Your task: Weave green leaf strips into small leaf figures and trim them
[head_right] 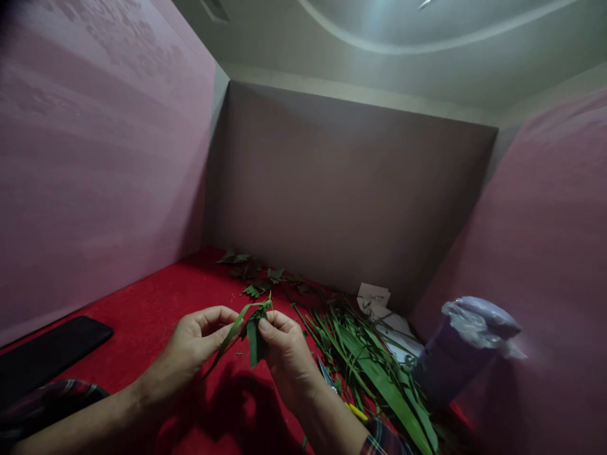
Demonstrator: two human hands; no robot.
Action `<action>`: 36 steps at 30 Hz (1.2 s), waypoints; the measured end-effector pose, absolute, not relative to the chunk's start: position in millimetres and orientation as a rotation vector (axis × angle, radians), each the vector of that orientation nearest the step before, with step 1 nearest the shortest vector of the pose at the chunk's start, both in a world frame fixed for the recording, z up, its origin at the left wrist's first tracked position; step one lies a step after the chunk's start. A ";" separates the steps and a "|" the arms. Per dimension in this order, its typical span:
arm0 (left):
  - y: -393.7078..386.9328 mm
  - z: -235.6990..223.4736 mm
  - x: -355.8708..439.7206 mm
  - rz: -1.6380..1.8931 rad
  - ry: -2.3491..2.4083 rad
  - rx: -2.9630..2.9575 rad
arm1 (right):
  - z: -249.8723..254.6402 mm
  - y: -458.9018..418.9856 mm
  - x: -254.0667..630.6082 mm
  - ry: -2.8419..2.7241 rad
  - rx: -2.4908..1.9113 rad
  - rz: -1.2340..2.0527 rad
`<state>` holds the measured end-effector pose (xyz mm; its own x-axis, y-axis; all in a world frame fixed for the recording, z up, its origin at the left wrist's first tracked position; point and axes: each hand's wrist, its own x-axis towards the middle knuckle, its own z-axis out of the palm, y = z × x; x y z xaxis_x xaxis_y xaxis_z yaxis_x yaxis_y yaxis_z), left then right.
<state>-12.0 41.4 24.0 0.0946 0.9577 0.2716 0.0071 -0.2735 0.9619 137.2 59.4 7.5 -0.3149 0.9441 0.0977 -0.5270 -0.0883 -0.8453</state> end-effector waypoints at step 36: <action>32.4 27.7 -12.7 1.417 1.020 1.907 | -0.9 60.1 140.1 -1.005 -0.499 1.825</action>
